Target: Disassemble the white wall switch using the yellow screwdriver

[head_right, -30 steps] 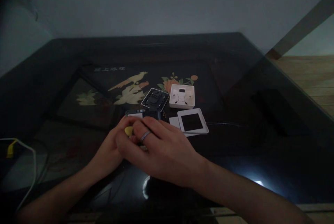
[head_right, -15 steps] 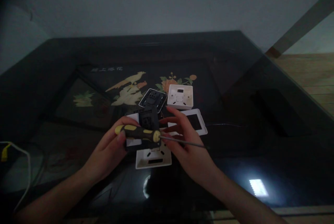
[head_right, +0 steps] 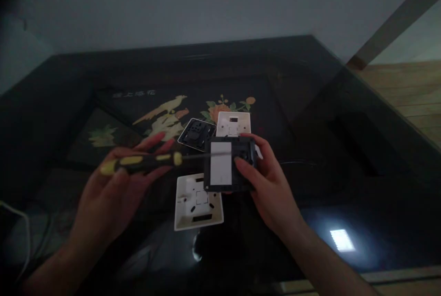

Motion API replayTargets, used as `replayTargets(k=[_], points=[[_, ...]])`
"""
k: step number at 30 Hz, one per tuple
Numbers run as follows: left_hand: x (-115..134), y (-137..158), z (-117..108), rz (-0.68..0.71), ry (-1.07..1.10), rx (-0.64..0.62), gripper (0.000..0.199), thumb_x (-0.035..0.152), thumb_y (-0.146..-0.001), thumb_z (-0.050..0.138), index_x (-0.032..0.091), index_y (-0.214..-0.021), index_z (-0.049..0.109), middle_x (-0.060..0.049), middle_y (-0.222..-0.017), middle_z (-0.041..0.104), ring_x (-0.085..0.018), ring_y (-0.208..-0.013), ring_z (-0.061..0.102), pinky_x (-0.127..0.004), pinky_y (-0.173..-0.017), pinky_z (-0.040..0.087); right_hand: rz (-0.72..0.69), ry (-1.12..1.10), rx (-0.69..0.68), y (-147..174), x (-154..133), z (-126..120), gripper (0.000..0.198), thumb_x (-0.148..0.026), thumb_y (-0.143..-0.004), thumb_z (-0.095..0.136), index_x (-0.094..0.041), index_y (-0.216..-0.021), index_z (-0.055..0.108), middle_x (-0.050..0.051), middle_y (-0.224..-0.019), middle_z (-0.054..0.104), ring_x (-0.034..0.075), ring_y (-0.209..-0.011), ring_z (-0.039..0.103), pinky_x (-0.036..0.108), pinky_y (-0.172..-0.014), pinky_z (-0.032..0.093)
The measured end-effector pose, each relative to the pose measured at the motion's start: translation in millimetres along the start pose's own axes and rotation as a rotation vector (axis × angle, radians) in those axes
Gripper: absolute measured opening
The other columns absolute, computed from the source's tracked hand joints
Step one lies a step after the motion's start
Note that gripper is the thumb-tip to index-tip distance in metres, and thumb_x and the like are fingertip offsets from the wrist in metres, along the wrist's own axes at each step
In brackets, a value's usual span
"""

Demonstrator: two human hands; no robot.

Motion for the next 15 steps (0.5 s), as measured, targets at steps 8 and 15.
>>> replayTargets(k=[8,15], points=[[7.1,-15.9,-6.2,0.051,0.122,0.209,0.016,0.026,-0.087,0.073,0.023,-0.1,0.066,-0.001,-0.095,0.078,-0.025,-0.092,0.076,-0.04,-0.082,0.066,0.063,-0.03,0.11,-4.5,0.2,-7.0,0.042,-0.045,-0.075,0.076,-0.036,-0.113,0.064,-0.001,-0.113,0.072,0.021,-0.094,0.071,0.033,-0.067,0.062],[10.9,2.7,-0.5,0.166,-0.044,0.24,0.018,0.027,-0.088,0.071,0.03,-0.103,0.062,0.005,-0.093,0.073,-0.018,-0.09,0.074,-0.033,-0.081,0.068,-0.011,0.042,0.117,-0.6,5.6,-2.8,0.049,-0.036,-0.068,0.085,-0.035,-0.111,0.061,-0.004,-0.098,0.073,0.018,-0.088,0.07,0.033,-0.077,0.062]])
Point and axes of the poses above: each hand's wrist, its own y-axis away from the middle knuckle, its own z-axis out of the palm, x = y × z, the point moved 2 cm from there along -y, towards the middle knuckle
